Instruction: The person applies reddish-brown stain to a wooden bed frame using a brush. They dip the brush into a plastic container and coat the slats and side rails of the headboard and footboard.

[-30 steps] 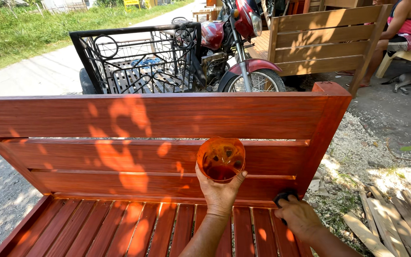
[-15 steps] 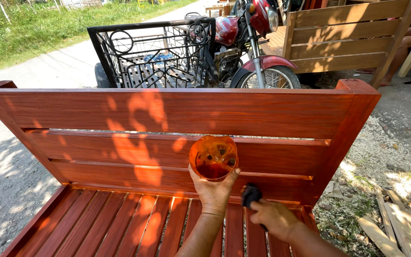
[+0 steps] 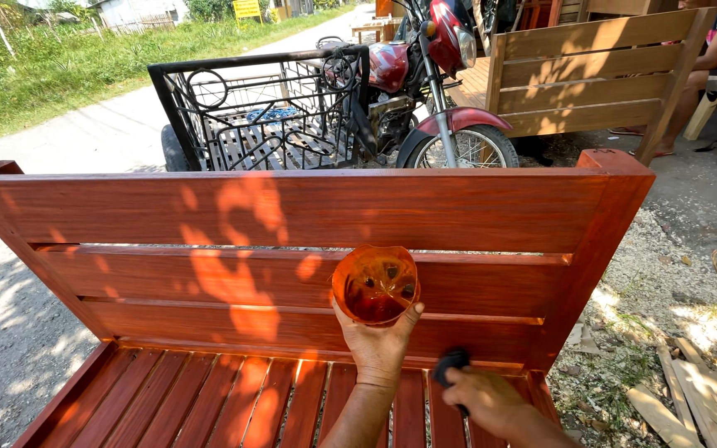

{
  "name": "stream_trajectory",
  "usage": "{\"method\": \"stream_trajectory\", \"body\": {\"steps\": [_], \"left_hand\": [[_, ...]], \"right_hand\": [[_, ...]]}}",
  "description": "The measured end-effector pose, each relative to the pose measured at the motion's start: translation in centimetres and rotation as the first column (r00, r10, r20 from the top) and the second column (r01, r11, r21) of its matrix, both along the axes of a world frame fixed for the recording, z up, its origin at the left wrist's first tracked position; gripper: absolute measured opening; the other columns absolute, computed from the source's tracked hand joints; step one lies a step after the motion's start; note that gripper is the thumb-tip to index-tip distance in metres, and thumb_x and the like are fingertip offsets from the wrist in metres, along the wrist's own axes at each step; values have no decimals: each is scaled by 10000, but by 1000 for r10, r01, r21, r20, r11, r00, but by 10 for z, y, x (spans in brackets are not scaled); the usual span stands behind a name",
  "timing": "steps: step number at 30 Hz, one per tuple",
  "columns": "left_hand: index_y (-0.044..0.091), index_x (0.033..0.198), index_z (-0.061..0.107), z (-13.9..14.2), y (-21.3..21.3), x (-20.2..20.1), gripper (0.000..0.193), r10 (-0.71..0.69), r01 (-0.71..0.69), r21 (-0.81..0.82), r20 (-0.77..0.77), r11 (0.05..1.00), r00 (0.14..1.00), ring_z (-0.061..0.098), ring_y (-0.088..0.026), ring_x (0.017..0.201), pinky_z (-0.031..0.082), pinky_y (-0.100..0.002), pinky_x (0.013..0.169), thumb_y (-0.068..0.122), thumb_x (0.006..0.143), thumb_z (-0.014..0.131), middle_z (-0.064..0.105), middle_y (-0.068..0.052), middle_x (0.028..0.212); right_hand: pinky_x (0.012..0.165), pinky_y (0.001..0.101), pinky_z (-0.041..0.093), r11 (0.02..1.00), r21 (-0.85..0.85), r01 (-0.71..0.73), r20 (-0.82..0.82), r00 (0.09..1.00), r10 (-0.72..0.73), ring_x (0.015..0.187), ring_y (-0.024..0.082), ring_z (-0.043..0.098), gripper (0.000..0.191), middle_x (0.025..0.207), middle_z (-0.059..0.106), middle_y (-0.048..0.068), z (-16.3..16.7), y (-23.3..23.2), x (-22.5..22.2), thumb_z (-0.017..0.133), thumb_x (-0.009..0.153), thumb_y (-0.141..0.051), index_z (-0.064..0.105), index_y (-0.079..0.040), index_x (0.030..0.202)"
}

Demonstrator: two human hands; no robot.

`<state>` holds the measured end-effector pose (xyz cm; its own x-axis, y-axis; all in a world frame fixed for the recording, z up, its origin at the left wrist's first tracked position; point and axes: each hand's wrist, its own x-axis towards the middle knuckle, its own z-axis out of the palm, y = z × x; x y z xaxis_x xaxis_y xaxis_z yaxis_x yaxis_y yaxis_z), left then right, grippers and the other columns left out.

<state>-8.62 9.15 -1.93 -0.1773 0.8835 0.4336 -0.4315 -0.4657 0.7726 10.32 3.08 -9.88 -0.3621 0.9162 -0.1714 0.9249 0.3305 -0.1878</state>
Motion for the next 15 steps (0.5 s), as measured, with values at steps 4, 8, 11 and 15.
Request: {"method": "stream_trajectory", "body": {"steps": [4,8,11,15], "left_hand": [[117,1441,320,1,-1,-4,1059,63,-63,-9,-44,998,997,561,-254,1266,554,-385,1092,90,606,971,492,-107,1387],[99,1434,337,1,-4,-4,1044,77,-77,9,-51,997,996,539,-263,1275,561,-396,1088,76,603,968,471,-114,1398],[116,1436,325,2,-4,-2,1062,-74,84,-92,104,992,992,539,-267,1250,571,-409,1064,81,566,934,453,-96,1384],[128,1446,302,-1,-5,-2,1076,70,-78,-83,-98,993,993,537,-265,1295,540,-386,1109,72,597,962,469,-101,1398]], "right_hand": [[833,439,502,997,19,-75,-139,987,77,1016,271,607,83,1035,551,43,-4,18,-63,633,893,-193,616,-134,838],[814,456,502,974,138,-177,-53,981,186,1042,278,581,59,1053,558,12,-5,22,-52,637,847,-140,647,-162,793],[860,422,508,1000,-6,-5,33,999,5,1054,230,581,122,1037,552,-4,-8,15,-3,667,847,-179,589,-134,765],[808,421,522,999,12,38,149,988,-39,980,232,627,114,1022,572,-10,-13,-1,56,655,796,-79,596,-170,764]]}}
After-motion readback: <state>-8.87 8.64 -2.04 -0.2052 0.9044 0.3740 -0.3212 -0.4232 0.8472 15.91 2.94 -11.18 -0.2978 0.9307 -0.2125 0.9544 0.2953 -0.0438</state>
